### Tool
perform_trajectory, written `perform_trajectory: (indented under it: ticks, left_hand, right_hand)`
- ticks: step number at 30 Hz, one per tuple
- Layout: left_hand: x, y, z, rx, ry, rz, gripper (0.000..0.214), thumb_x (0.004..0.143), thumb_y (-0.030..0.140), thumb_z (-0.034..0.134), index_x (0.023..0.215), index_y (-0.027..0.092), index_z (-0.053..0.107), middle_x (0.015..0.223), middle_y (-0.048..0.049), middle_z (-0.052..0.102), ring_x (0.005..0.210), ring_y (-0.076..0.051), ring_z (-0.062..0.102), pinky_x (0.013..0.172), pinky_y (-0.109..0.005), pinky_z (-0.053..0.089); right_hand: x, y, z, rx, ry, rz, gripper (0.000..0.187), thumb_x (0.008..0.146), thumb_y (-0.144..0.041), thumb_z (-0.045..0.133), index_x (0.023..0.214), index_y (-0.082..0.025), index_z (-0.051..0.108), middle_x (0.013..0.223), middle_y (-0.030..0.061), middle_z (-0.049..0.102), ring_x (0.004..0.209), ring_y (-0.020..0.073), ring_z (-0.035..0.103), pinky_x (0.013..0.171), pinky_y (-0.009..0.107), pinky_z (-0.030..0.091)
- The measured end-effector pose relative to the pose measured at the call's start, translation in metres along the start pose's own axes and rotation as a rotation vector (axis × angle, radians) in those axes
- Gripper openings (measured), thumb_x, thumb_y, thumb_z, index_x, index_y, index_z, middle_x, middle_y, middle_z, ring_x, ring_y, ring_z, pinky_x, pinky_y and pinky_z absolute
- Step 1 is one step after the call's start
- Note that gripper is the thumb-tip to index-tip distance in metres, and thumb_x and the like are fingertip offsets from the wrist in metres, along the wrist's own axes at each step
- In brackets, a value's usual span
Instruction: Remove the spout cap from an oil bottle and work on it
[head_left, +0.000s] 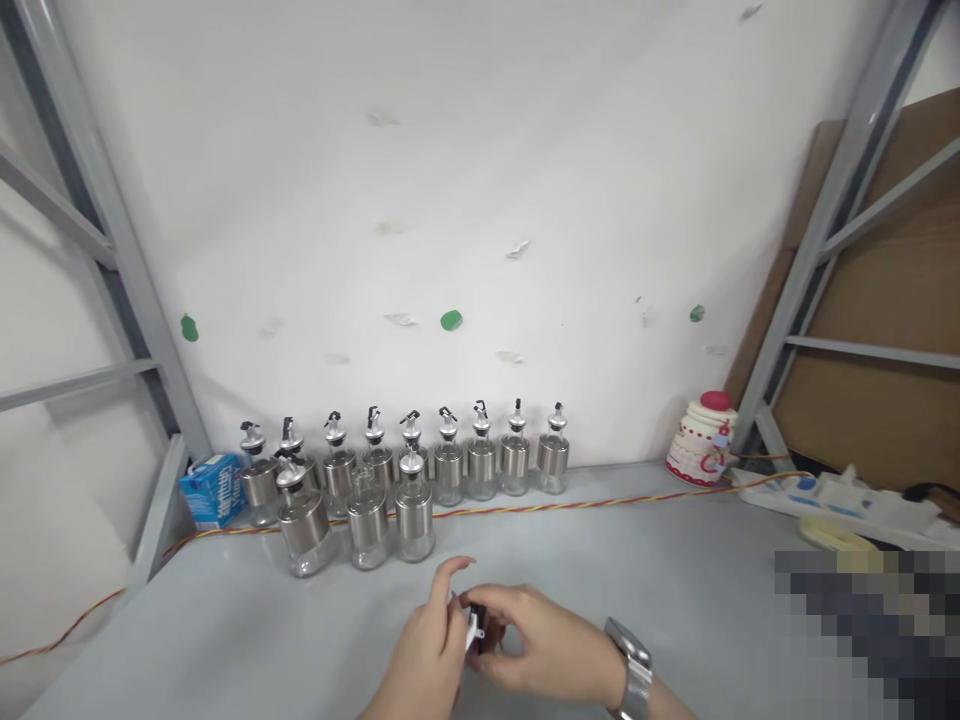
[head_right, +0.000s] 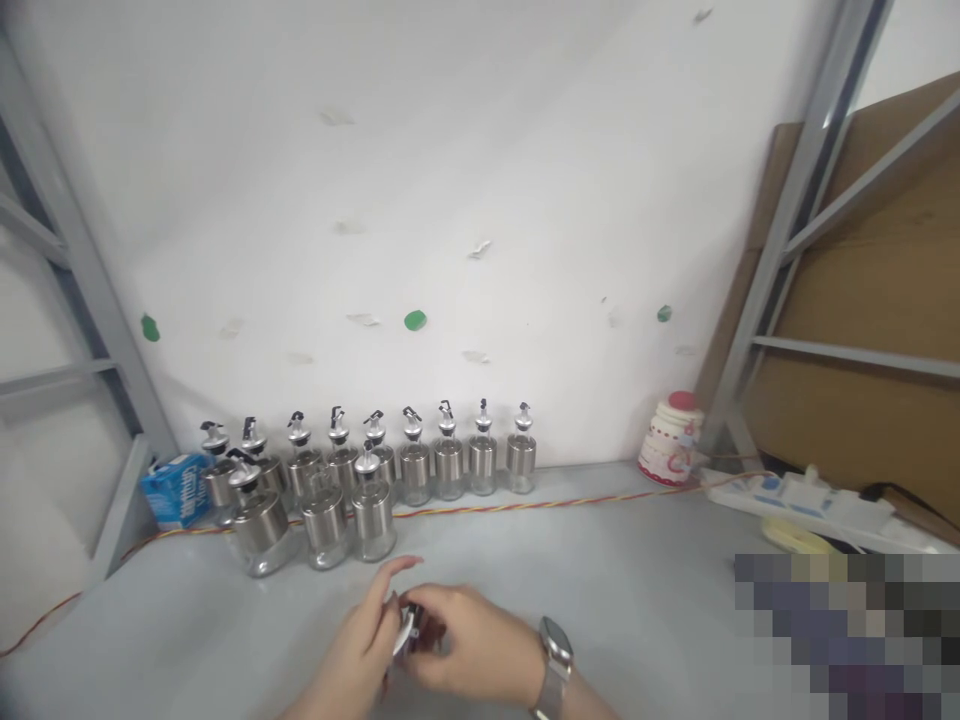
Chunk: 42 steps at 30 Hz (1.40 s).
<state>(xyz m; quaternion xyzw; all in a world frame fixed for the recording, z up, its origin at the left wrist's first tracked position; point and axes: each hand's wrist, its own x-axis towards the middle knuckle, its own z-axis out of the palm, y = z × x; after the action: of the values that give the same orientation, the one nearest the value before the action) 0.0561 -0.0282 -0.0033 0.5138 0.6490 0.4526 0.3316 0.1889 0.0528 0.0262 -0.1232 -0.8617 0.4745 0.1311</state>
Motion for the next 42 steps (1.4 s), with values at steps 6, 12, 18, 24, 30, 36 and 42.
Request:
perform_trajectory:
  ticks: [6,12,18,24,30,36,42]
  left_hand:
    - [0.000,-0.002,0.001,-0.077,0.084,-0.080,0.048,0.083,0.042,0.023,0.125,0.020,0.031,0.041,0.0099,0.033,0.031,-0.011,0.034,0.035,-0.020,0.033]
    - [0.000,-0.004,0.003,-0.079,0.078,-0.061,0.046,0.084,0.038,0.023,0.125,0.018,0.033,0.036,0.0108,0.032,0.030,-0.012,0.036,0.033,-0.020,0.034]
    - [0.006,-0.002,0.002,-0.266,0.138,-0.110,0.040,0.081,0.032,0.031,0.119,0.020,0.033,0.043,0.0103,0.036,0.034,-0.010,0.040,0.033,-0.016,0.032]
    - [0.011,-0.002,0.001,-0.392,0.179,-0.183,0.035,0.082,0.039,0.029,0.111,0.021,0.037,0.044,0.0106,0.034,0.034,-0.009,0.039,0.028,-0.013,0.021]
    - [0.009,-0.006,0.003,-0.365,0.160,-0.094,0.033,0.081,0.042,0.036,0.106,0.021,0.041,0.045,0.0104,0.037,0.036,-0.007,0.040,0.034,-0.014,0.030]
    - [0.011,0.001,0.004,-0.372,0.191,-0.062,0.029,0.078,0.031,0.037,0.103,0.018,0.043,0.042,0.0111,0.035,0.031,-0.007,0.035,0.032,-0.015,0.026]
    - [0.012,-0.001,0.001,-0.274,0.051,0.001,0.031,0.079,0.033,0.037,0.105,0.018,0.044,0.042,0.0116,0.034,0.030,-0.006,0.034,0.031,-0.015,0.026]
  right_hand:
    - [0.001,0.008,-0.009,0.141,0.012,0.061,0.029,0.086,-0.040,0.035,0.092,-0.017,0.050,0.075,0.0011,0.055,0.067,0.0123,0.052,0.065,0.025,0.041]
    - [0.008,0.010,0.005,0.019,0.107,0.093,0.033,0.086,-0.045,0.034,0.067,-0.019,0.041,0.055,-0.0056,0.042,0.053,0.0088,0.039,0.052,0.019,0.034]
    - [0.014,0.016,0.013,0.226,0.209,0.081,0.035,0.083,-0.048,0.038,0.065,-0.018,0.039,0.053,-0.0068,0.037,0.049,0.0079,0.034,0.050,0.019,0.030]
    - [0.017,0.016,0.019,0.248,0.326,0.084,0.035,0.084,-0.049,0.037,0.064,-0.019,0.038,0.051,-0.0065,0.039,0.048,0.0079,0.036,0.049,0.019,0.031]
    - [0.018,0.015,0.023,0.230,0.281,0.098,0.037,0.086,-0.049,0.031,0.064,-0.019,0.036,0.050,-0.0068,0.037,0.047,0.0080,0.035,0.048,0.019,0.030]
    - [0.016,0.006,0.026,0.047,0.406,0.091,0.037,0.086,-0.048,0.028,0.061,-0.020,0.032,0.053,-0.0059,0.037,0.050,0.0089,0.033,0.050,0.020,0.030]
    - [0.014,0.003,0.021,0.001,0.395,0.115,0.039,0.086,-0.048,0.029,0.059,-0.020,0.035,0.052,-0.0054,0.036,0.050,0.0094,0.034,0.049,0.020,0.030]
